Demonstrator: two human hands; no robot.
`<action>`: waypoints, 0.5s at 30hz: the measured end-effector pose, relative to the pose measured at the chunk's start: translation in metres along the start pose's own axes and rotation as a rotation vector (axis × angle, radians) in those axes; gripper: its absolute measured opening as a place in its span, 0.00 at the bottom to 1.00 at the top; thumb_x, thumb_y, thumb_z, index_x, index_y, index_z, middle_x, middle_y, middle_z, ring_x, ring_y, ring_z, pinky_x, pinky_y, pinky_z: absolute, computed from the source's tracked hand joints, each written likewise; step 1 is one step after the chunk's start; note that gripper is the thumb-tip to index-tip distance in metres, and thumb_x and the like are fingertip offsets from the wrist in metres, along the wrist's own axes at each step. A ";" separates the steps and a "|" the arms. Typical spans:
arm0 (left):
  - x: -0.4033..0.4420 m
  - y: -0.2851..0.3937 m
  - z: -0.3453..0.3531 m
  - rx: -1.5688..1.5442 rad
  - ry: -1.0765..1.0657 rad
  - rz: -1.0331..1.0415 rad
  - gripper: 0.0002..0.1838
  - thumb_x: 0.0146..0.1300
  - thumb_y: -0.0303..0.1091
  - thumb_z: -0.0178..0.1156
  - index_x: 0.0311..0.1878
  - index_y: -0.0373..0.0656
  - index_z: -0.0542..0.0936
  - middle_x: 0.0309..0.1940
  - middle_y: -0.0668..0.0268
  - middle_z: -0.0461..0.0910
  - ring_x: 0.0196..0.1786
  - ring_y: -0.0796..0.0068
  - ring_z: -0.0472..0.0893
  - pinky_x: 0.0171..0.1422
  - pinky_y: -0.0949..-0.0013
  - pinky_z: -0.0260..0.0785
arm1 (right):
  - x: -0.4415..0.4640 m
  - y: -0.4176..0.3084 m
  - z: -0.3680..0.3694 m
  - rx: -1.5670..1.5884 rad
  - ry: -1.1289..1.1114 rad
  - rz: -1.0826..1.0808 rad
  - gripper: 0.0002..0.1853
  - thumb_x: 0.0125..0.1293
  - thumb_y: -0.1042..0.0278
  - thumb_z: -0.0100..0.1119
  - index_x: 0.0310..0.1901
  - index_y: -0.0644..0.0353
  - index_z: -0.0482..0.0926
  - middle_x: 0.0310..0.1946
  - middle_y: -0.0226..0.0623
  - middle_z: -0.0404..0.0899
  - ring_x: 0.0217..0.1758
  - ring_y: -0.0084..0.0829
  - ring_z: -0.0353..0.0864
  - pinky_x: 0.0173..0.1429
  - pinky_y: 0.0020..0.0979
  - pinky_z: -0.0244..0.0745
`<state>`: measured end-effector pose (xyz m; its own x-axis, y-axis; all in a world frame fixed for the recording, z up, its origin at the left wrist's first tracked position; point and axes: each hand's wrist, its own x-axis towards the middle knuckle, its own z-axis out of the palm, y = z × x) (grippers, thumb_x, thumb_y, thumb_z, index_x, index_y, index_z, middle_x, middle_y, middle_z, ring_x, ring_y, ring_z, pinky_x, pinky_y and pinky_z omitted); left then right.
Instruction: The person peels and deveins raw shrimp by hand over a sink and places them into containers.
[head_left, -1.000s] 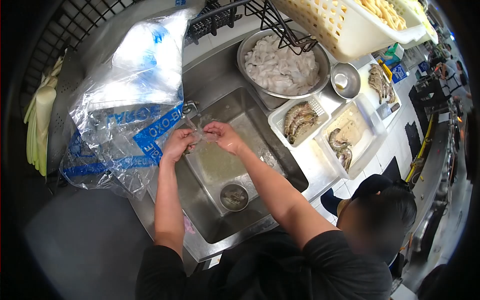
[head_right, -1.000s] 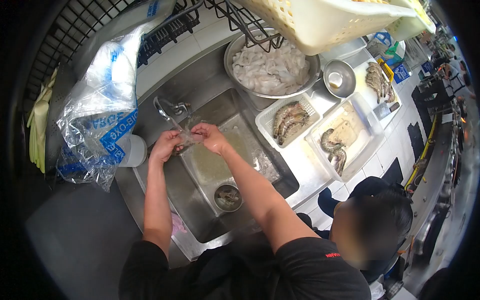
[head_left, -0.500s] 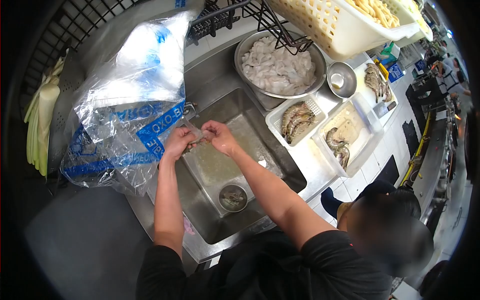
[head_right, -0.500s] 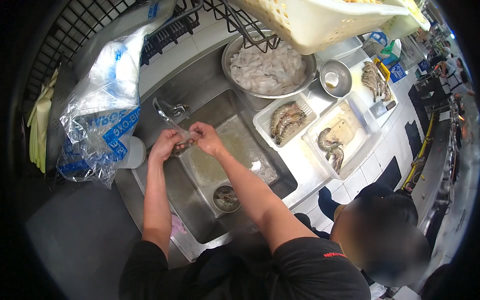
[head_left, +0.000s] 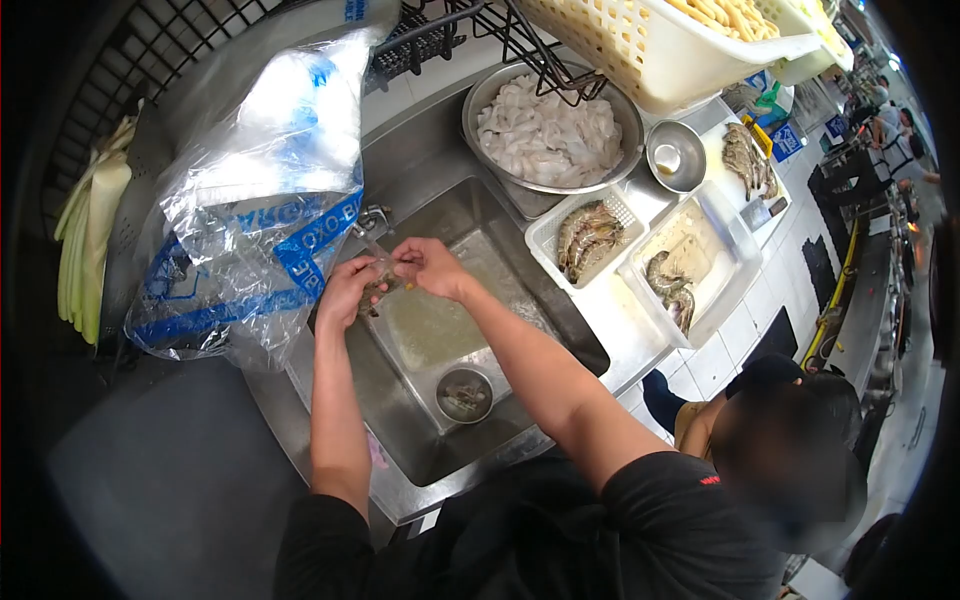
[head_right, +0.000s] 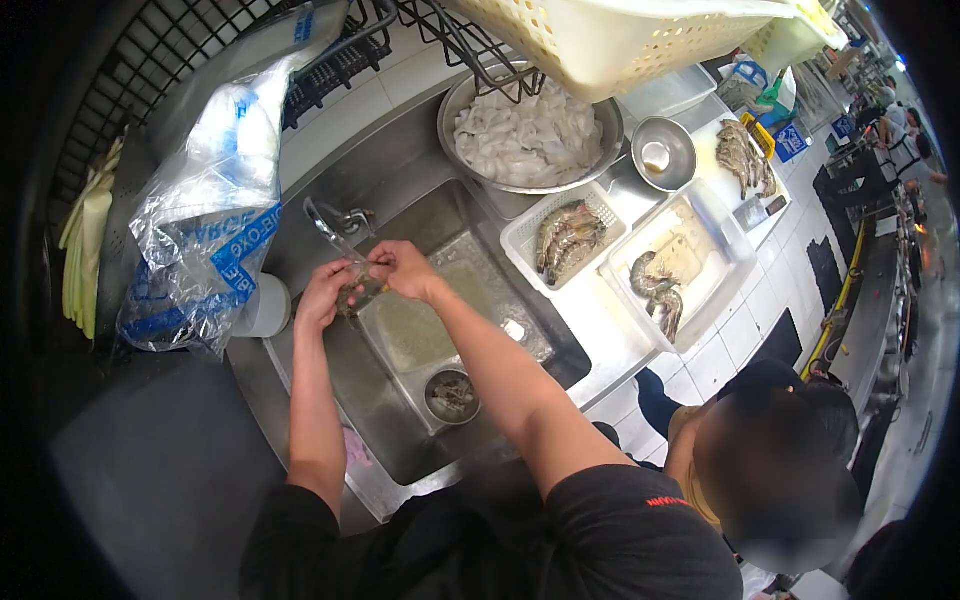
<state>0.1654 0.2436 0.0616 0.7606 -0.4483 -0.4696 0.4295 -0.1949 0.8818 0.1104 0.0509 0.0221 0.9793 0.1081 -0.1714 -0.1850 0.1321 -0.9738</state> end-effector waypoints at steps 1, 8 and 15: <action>0.000 0.001 0.001 0.000 0.001 0.002 0.12 0.68 0.29 0.58 0.50 0.33 0.80 0.36 0.64 0.83 0.34 0.78 0.80 0.30 0.75 0.68 | 0.001 0.003 0.001 0.020 0.017 -0.025 0.11 0.66 0.81 0.61 0.49 0.67 0.78 0.43 0.37 0.82 0.48 0.25 0.80 0.54 0.28 0.75; 0.004 0.008 0.003 0.104 -0.031 0.107 0.10 0.67 0.27 0.57 0.46 0.32 0.82 0.37 0.61 0.84 0.37 0.74 0.83 0.36 0.73 0.72 | 0.006 0.009 0.001 0.079 0.055 -0.056 0.11 0.67 0.81 0.61 0.51 0.67 0.77 0.43 0.36 0.81 0.47 0.25 0.80 0.53 0.27 0.76; 0.005 0.004 -0.001 0.084 0.066 0.112 0.10 0.67 0.27 0.58 0.47 0.32 0.82 0.38 0.61 0.85 0.37 0.73 0.84 0.36 0.73 0.73 | 0.007 -0.011 0.001 0.132 0.012 0.068 0.11 0.67 0.80 0.61 0.50 0.68 0.77 0.43 0.36 0.82 0.48 0.25 0.80 0.52 0.28 0.77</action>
<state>0.1716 0.2412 0.0631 0.8330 -0.4137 -0.3673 0.2998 -0.2205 0.9282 0.1187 0.0513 0.0318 0.9649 0.1095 -0.2387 -0.2593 0.2531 -0.9320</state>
